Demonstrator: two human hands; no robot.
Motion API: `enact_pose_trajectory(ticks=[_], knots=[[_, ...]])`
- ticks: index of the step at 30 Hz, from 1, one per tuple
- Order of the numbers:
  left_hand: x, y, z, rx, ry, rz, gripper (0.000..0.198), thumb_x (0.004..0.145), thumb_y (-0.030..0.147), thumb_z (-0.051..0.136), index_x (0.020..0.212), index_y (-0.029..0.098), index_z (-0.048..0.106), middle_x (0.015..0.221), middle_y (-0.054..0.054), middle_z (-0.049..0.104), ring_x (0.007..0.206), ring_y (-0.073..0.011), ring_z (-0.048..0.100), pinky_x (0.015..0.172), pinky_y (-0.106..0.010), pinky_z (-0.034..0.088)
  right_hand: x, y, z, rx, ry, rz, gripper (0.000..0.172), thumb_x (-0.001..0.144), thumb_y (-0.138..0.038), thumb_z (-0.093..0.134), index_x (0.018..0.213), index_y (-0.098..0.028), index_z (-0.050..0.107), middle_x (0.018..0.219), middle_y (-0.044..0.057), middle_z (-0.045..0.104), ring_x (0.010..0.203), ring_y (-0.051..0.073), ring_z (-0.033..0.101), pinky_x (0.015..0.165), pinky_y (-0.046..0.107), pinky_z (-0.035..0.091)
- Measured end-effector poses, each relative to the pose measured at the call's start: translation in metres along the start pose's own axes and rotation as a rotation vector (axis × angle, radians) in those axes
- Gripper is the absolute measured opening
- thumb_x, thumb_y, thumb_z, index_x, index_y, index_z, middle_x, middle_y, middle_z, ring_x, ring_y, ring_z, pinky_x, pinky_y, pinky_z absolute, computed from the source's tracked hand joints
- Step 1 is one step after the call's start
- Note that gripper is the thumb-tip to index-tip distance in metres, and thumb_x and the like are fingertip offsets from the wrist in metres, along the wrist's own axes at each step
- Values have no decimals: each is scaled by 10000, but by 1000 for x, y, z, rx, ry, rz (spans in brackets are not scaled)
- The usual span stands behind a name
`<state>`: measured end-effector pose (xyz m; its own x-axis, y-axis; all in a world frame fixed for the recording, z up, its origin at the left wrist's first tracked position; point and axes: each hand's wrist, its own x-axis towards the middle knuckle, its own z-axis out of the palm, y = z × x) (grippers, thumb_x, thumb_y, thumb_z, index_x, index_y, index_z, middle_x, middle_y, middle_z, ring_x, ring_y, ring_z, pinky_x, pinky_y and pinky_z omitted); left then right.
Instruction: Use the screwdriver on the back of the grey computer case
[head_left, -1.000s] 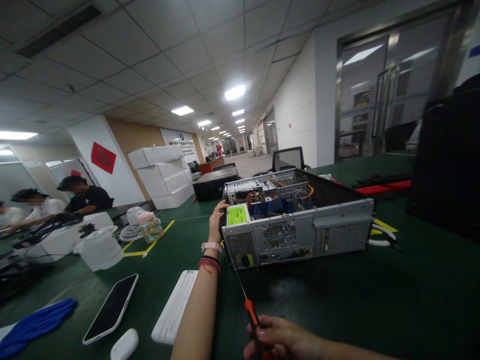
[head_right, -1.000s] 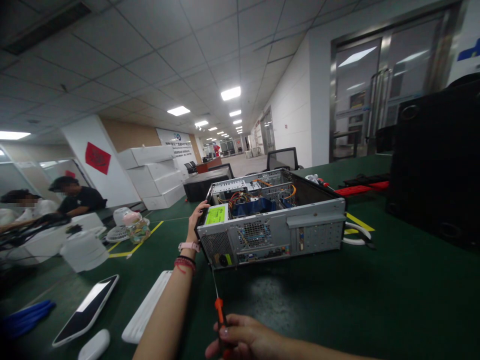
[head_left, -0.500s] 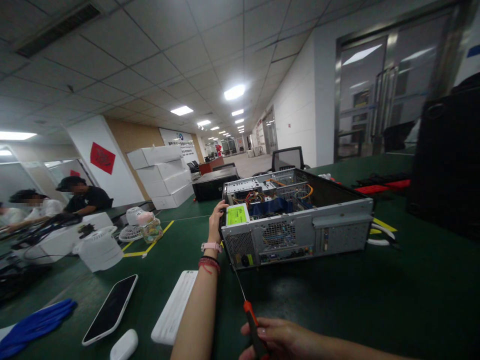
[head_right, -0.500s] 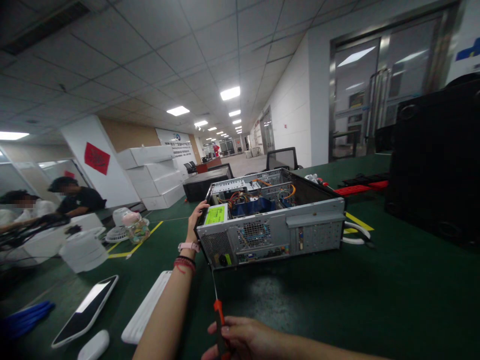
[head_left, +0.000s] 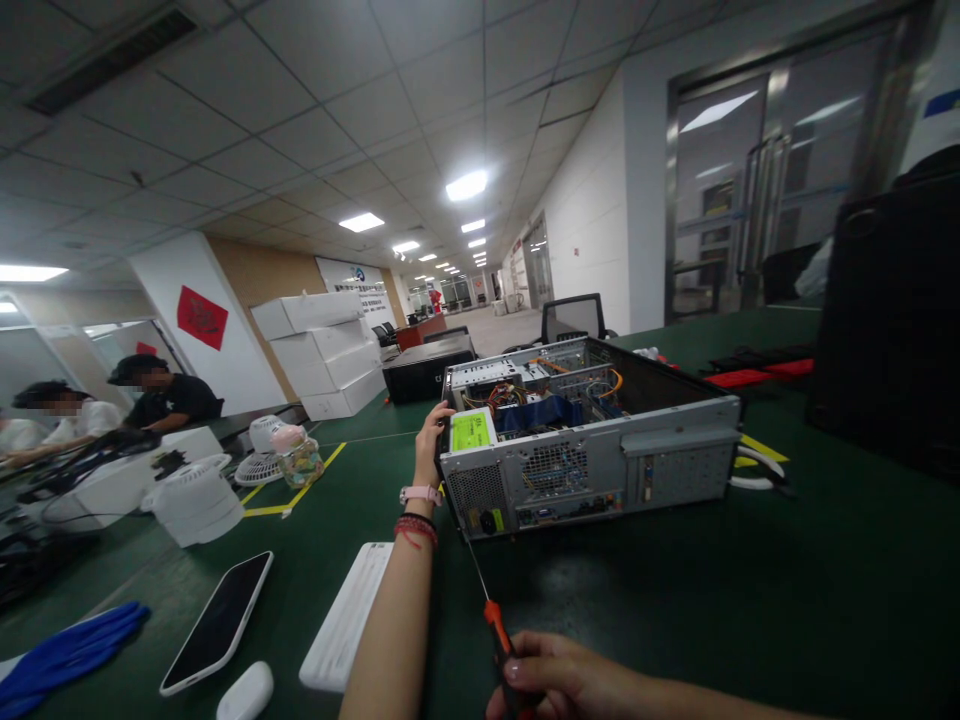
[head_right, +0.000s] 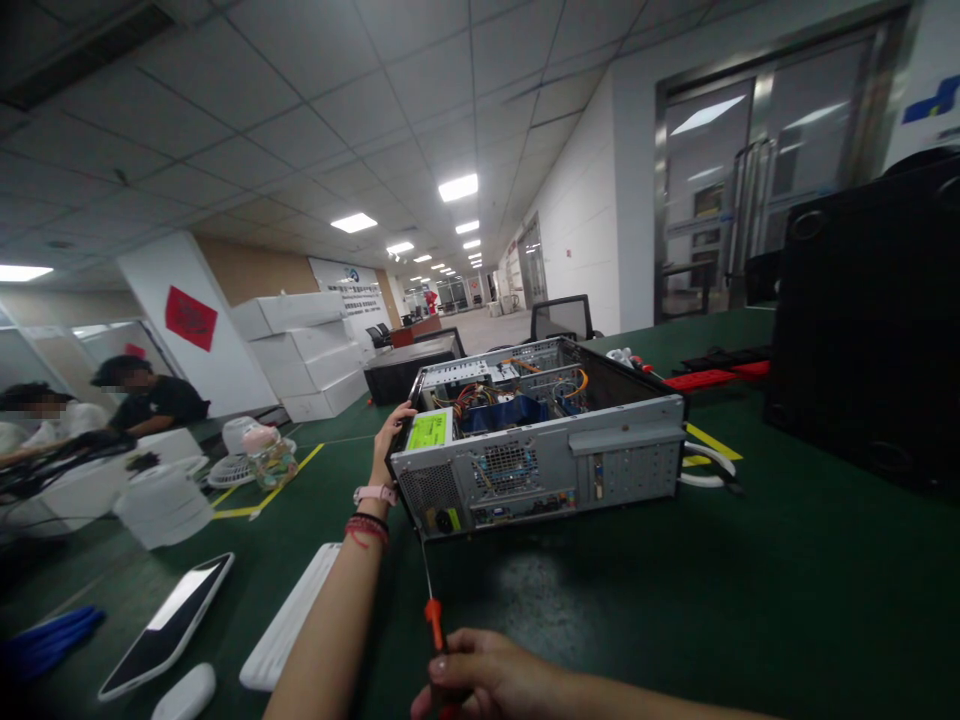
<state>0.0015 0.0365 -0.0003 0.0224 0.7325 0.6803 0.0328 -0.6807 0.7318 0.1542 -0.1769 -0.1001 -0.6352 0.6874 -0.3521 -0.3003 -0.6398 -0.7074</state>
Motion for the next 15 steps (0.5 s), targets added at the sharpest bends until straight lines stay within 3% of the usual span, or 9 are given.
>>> enact_pose_trajectory(ticks=[6,15], knots=[[0,0,0,-1,0,-5,299,763,278,397,879,145,638,1255,-100,568,1219,-256,473,1055,-377,310,2,0,0,23,9,6,399,586,-272,741,859,-176,466,664,-19,638,466,46,542,476,150,373],[0,1,-1,29,-12,8,299,768,276,396,885,146,638,1257,-103,566,1221,-255,471,1056,-384,312,-2,-3,2,26,-36,-2,388,611,-251,717,929,-154,517,786,38,676,597,68,601,589,172,406]])
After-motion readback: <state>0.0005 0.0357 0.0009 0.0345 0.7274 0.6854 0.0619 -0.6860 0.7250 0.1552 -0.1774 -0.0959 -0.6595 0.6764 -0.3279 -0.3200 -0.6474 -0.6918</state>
